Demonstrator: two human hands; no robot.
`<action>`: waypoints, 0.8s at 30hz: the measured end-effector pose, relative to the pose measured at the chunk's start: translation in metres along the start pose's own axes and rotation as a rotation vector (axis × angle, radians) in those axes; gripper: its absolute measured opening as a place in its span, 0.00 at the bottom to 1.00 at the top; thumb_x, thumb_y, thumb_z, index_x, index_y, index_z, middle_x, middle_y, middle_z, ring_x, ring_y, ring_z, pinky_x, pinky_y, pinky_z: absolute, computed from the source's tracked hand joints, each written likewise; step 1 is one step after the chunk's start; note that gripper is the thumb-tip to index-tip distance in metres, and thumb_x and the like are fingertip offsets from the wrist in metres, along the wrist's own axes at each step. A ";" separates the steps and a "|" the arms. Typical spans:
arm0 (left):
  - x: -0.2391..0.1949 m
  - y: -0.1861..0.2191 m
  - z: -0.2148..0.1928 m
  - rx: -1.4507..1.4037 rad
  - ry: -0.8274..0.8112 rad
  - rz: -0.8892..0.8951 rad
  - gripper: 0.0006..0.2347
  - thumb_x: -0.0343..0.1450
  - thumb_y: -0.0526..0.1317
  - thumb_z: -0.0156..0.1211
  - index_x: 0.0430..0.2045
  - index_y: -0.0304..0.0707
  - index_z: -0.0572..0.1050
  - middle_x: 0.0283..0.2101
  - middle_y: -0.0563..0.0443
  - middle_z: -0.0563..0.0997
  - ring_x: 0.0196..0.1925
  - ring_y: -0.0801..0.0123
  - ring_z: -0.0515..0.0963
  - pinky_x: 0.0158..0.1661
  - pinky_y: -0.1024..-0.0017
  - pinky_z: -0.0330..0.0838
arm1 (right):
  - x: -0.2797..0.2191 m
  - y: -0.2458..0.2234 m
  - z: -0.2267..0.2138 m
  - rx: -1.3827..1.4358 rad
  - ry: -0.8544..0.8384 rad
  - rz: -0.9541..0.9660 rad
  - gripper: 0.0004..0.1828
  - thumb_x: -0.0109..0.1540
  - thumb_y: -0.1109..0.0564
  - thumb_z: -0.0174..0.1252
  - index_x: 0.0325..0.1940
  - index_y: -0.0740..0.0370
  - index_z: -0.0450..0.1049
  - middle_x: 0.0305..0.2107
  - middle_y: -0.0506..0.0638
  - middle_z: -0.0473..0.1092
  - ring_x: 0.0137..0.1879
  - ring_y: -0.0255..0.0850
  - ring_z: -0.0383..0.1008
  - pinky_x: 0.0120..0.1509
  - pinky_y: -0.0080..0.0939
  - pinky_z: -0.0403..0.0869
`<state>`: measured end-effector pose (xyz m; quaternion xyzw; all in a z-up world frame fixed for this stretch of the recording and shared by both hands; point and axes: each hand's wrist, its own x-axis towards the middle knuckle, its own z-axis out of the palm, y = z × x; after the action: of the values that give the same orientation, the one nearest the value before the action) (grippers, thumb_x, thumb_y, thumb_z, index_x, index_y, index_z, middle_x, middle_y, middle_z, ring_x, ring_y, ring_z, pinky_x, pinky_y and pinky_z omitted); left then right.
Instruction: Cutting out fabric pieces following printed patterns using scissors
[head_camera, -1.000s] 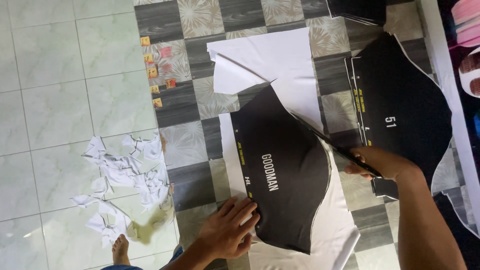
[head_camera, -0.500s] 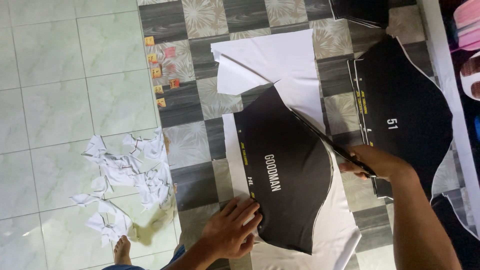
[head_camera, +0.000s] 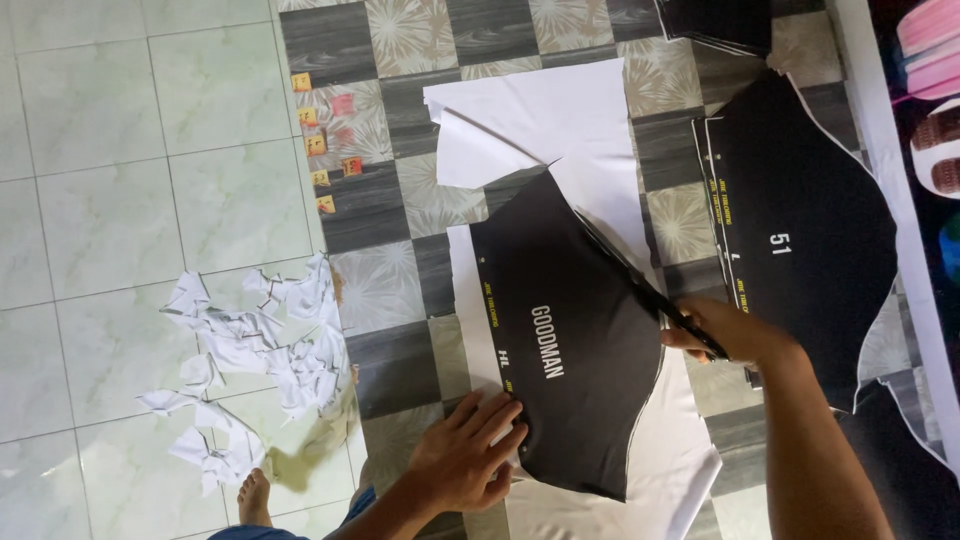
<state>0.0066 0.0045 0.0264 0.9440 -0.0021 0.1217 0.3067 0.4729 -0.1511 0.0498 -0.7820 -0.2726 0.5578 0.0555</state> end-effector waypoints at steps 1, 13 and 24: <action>-0.001 -0.001 0.001 -0.002 0.000 0.002 0.23 0.73 0.45 0.64 0.61 0.33 0.79 0.69 0.30 0.78 0.73 0.38 0.77 0.70 0.37 0.69 | -0.005 -0.009 0.002 0.001 0.002 0.002 0.15 0.70 0.49 0.72 0.39 0.58 0.76 0.21 0.51 0.73 0.29 0.41 0.71 0.39 0.43 0.66; -0.004 -0.002 0.005 -0.018 -0.006 0.005 0.22 0.75 0.45 0.61 0.62 0.32 0.79 0.71 0.29 0.78 0.74 0.36 0.75 0.72 0.37 0.66 | -0.024 -0.055 0.020 -0.037 0.078 0.114 0.17 0.67 0.39 0.70 0.40 0.52 0.76 0.22 0.48 0.75 0.31 0.40 0.71 0.39 0.42 0.60; -0.002 -0.001 0.003 0.000 0.004 0.019 0.23 0.73 0.44 0.63 0.63 0.31 0.78 0.71 0.28 0.77 0.74 0.37 0.75 0.71 0.36 0.67 | -0.006 -0.044 0.028 0.255 0.030 -0.005 0.15 0.69 0.53 0.72 0.38 0.61 0.74 0.21 0.54 0.70 0.27 0.44 0.69 0.36 0.46 0.66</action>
<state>0.0057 0.0035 0.0224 0.9436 -0.0106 0.1265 0.3056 0.4305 -0.1228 0.0623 -0.7760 -0.2007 0.5762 0.1598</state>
